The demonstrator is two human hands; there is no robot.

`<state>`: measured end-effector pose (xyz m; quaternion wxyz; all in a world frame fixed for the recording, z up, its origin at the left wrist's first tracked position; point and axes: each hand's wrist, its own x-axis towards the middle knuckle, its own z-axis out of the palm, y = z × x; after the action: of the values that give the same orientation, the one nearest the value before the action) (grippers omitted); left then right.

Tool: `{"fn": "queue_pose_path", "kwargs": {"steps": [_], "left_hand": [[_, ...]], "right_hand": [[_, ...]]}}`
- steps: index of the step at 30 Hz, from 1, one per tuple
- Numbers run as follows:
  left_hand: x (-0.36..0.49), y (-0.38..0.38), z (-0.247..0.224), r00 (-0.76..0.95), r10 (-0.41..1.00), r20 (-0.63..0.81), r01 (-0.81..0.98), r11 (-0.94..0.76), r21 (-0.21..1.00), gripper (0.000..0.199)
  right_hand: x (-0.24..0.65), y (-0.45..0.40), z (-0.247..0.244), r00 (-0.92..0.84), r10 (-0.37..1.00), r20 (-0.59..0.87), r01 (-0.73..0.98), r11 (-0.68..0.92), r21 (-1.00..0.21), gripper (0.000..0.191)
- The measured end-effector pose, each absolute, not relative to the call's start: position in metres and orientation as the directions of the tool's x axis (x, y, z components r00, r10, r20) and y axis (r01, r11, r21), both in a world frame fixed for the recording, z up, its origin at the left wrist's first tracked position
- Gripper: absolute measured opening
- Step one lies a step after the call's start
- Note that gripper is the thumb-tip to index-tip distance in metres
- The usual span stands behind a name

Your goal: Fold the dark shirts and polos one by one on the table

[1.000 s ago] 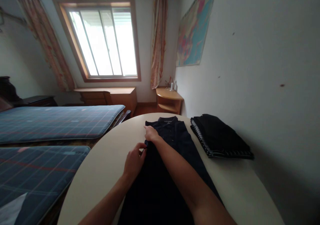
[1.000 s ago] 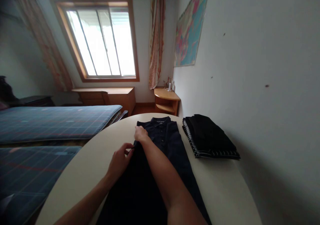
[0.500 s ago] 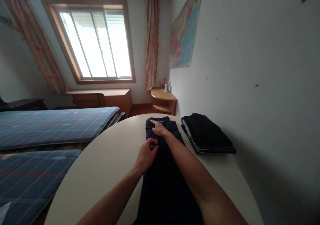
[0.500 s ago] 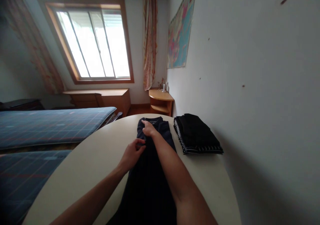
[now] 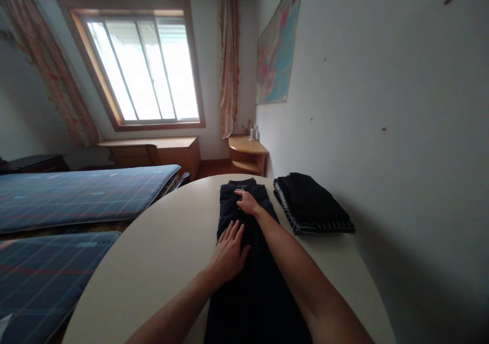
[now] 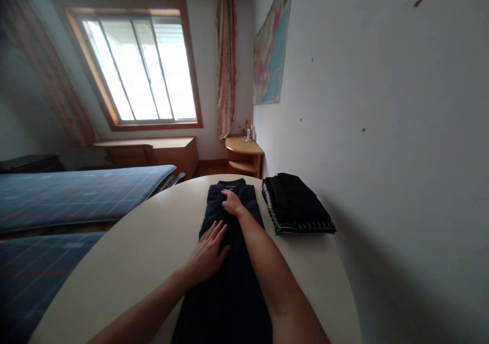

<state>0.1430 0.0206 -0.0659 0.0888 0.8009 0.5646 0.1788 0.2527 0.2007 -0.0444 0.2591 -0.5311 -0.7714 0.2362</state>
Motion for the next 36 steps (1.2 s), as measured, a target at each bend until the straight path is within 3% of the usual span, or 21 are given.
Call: {"fn": "queue_pose_path", "kwargs": {"steps": [6,12,15,18,24,28,32,36], "left_hand": [[0.140,0.033,-0.066,0.316,0.944,0.099,0.892,-0.331,0.308,0.068],[0.133,0.046,-0.065,0.302,0.943,0.136,0.882,-0.331,0.334,0.066],[0.134,0.039,-0.056,0.271,0.937,0.221,0.885,-0.333,0.325,0.050],[0.139,0.025,-0.044,0.241,0.946,0.215,0.919,-0.294,0.264,0.028],[0.149,-0.002,-0.030,0.241,0.967,0.085,0.952,-0.253,0.173,0.021],[0.149,-0.015,-0.025,0.305,0.952,0.001,0.939,-0.301,0.167,0.034],[0.147,-0.015,-0.024,0.331,0.942,0.050,0.905,-0.332,0.268,0.033],[0.144,-0.008,-0.027,0.292,0.945,0.145,0.854,-0.326,0.405,0.025]], "right_hand": [[0.255,0.201,-0.039,-0.342,0.918,0.201,0.708,0.393,-0.587,0.064],[0.270,0.184,-0.035,-0.338,0.922,0.188,0.788,0.387,-0.479,0.026],[0.276,0.173,-0.038,-0.372,0.917,0.147,0.837,0.399,-0.374,0.035],[0.277,0.164,-0.044,-0.442,0.889,0.122,0.836,0.457,-0.304,0.037],[0.277,0.159,-0.052,-0.433,0.891,0.135,0.814,0.451,-0.365,0.032],[0.281,0.158,-0.055,-0.407,0.893,0.193,0.755,0.448,-0.478,0.031],[0.282,0.158,-0.057,-0.391,0.880,0.270,0.667,0.473,-0.575,0.029],[0.284,0.159,-0.061,-0.335,0.899,0.282,0.689,0.438,-0.578,0.031]]}}
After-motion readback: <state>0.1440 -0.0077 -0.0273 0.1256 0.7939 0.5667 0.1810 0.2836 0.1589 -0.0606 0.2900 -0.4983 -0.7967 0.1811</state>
